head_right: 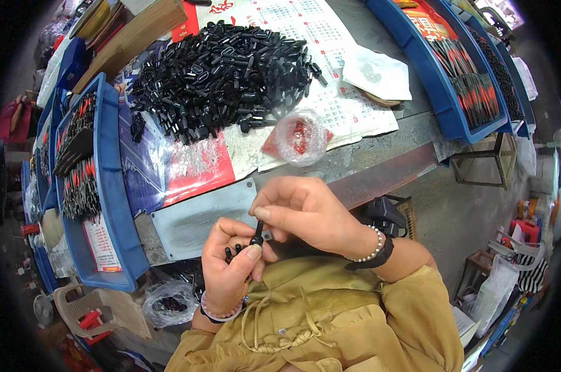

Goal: The person repeatedly picks a black plastic key cover from a pile, inserts a small red rubber piece into it, and places the assembled unit into a clear plastic bag. The process is repeated continuously throughout the clip.

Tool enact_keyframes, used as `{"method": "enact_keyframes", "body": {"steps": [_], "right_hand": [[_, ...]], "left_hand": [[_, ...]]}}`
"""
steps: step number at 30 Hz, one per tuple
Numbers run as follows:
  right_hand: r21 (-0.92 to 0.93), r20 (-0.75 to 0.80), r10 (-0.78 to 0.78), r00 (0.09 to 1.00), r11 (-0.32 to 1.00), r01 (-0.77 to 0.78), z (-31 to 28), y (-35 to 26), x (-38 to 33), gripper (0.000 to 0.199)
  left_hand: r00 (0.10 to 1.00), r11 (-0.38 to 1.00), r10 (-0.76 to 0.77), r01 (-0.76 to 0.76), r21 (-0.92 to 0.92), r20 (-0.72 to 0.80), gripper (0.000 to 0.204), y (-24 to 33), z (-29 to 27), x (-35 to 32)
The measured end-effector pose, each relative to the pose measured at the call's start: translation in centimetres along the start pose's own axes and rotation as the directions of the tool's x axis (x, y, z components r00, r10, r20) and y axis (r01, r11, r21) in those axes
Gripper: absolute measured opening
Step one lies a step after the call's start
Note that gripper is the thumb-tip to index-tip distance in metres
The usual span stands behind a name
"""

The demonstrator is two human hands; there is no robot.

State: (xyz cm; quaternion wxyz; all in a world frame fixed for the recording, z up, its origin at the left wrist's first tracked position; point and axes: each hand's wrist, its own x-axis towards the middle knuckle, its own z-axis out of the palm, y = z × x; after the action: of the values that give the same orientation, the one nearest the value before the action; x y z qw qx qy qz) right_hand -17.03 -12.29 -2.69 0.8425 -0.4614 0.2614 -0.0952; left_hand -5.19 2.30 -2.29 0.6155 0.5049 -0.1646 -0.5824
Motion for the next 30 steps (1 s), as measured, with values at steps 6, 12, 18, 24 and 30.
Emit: {"method": "enact_keyframes", "body": {"steps": [6,12,18,24,30], "right_hand": [[-0.030,-0.003,-0.043,0.999,0.999,0.043,0.0,0.4,-0.4,0.013],[-0.040,0.050,-0.209,0.977,0.977,0.212,0.3,0.8,-1.0,0.007],[-0.335,0.213,-0.568,0.795,0.722,0.605,0.0,1.8,-0.7,0.013],[-0.349,0.133,-0.722,0.679,0.607,0.714,0.7,2.8,-1.1,0.019],[-0.460,0.130,-0.814,0.567,0.457,0.761,0.9,3.5,-0.8,0.020]], "left_hand": [[0.999,0.999,0.028,-0.027,0.024,-0.025,0.018,-0.2,0.3,-0.2],[0.999,0.999,0.028,-0.027,0.023,-0.032,0.019,-0.3,0.4,-0.3],[0.994,0.991,0.105,-0.106,0.078,0.018,0.033,-0.8,0.4,-1.1],[0.968,0.961,0.252,-0.252,0.110,0.016,0.038,-1.6,1.4,-0.7],[0.949,0.939,0.314,-0.316,0.135,0.030,0.035,-2.2,1.4,-0.8]]}}
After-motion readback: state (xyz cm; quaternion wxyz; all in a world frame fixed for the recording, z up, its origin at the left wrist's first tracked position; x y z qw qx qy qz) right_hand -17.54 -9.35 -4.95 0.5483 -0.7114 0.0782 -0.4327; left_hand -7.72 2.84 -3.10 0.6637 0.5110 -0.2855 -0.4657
